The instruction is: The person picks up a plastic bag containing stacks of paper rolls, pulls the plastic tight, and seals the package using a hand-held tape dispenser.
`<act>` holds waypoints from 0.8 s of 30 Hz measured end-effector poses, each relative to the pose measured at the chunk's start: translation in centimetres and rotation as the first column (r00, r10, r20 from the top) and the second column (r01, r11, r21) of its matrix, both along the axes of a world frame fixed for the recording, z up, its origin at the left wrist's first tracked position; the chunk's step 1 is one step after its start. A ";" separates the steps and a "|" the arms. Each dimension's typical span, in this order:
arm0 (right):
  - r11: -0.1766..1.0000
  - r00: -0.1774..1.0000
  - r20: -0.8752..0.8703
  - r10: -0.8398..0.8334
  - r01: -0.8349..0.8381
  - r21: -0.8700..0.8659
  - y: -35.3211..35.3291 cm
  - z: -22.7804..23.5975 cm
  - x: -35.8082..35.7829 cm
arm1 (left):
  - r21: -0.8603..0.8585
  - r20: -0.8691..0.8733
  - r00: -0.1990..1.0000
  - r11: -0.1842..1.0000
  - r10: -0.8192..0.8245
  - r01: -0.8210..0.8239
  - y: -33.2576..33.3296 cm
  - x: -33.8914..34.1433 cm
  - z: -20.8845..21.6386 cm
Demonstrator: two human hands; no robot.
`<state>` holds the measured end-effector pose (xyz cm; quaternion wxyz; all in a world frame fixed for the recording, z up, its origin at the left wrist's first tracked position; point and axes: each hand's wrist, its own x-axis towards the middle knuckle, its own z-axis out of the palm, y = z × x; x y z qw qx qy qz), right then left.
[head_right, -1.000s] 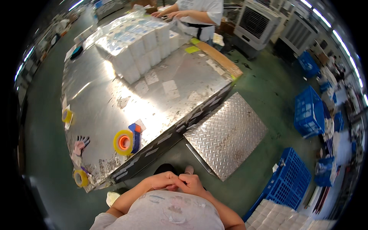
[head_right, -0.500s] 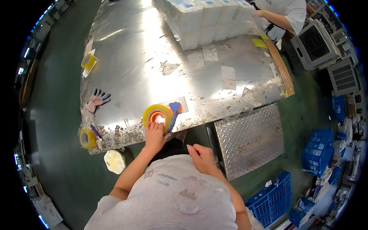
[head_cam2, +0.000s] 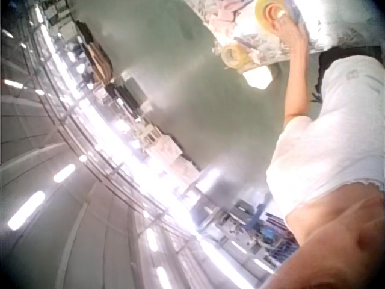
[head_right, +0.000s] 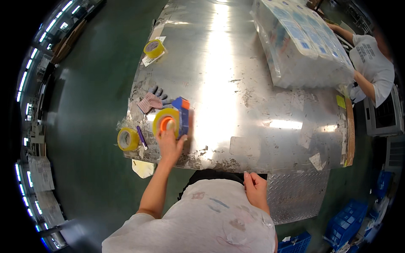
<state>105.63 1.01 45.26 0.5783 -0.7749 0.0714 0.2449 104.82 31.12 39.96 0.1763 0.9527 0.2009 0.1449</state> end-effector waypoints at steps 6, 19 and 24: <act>0.995 0.995 -0.030 0.097 -0.097 -0.014 1.6 -0.5 1.5 | 0.139 0.003 0.983 0.974 0.182 -0.180 7.9 2.1 -3.3; 0.994 0.993 -0.054 0.106 -0.108 -0.033 1.7 -1.0 1.5 | 0.056 0.111 0.842 0.842 0.528 -0.536 11.9 -4.9 -3.2; 0.985 0.987 -0.044 0.156 -0.158 -0.062 1.4 -1.1 1.5 | 0.279 -0.110 0.714 0.711 0.691 -0.646 14.2 -8.2 -6.7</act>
